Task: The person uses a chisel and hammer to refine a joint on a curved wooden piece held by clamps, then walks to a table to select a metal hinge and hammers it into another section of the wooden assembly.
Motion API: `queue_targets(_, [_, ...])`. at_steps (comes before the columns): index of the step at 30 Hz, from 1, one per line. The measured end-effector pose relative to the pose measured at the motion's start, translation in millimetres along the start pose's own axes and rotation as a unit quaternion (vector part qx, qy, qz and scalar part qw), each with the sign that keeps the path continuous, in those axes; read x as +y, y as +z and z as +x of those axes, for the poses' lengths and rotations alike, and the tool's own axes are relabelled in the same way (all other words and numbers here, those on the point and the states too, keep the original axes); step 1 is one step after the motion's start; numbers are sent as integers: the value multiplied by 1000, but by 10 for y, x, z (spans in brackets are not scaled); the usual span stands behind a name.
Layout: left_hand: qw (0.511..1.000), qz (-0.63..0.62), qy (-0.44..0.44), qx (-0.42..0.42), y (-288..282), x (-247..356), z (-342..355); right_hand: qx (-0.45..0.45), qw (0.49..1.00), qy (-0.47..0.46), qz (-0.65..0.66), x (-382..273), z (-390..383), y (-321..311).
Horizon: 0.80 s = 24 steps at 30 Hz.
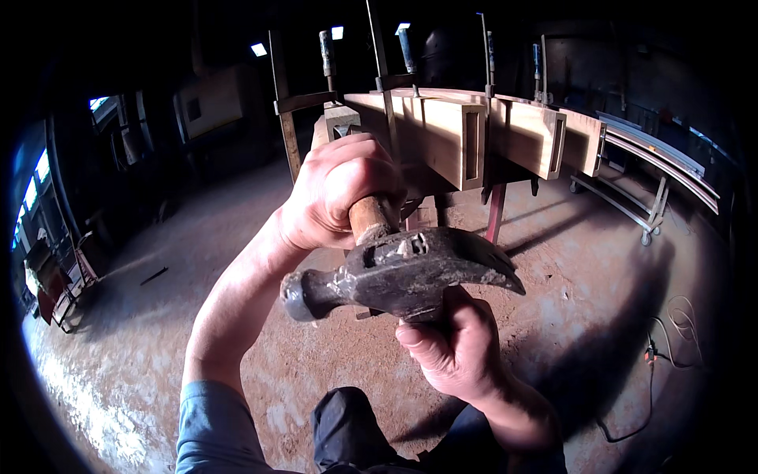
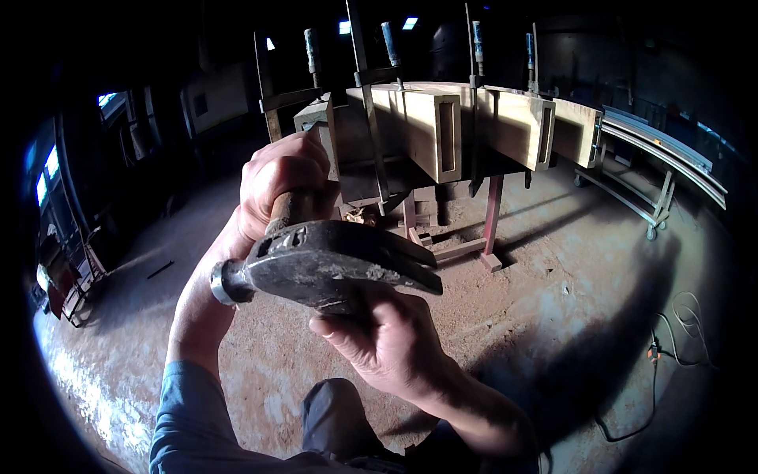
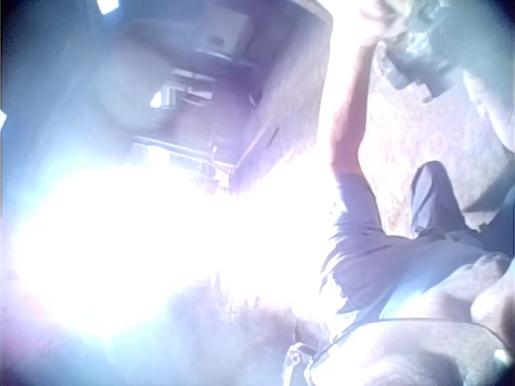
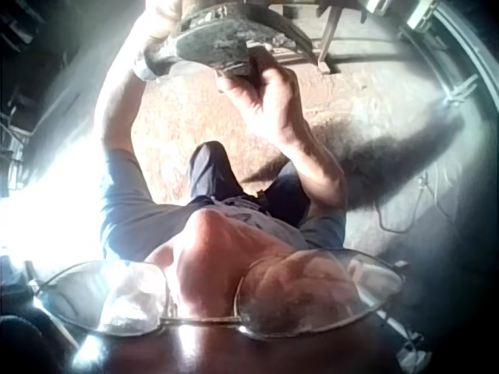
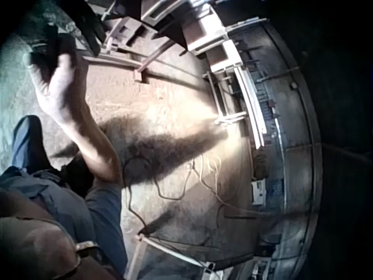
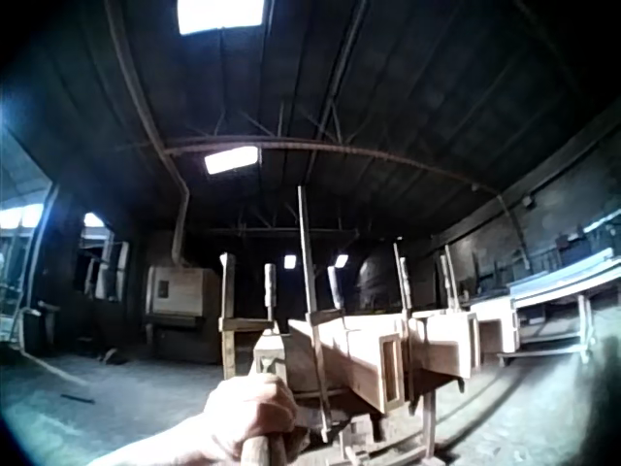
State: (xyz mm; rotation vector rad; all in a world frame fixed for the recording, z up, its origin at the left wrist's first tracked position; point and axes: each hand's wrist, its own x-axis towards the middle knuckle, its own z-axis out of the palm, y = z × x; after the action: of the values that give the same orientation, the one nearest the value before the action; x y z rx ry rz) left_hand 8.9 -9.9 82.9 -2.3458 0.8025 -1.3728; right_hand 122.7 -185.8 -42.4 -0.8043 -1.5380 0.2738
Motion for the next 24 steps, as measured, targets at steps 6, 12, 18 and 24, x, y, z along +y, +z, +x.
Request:
queue_targets(6, [999,7,-27,45,8,76,110,-77,988,-132,-27,-29,55,-48])
queue_targets(12, [998,9,-48,35,-41,71,75,9,974,-227,9,-177,79,81])
queue_targets(18, [981,-100,-158,45,-35,97,-36,-42,995,74,54,-204,152,99])
queue_targets(24, [982,167,-48,-69,11,376,-321,-50,992,101,57,141,-396,-128])
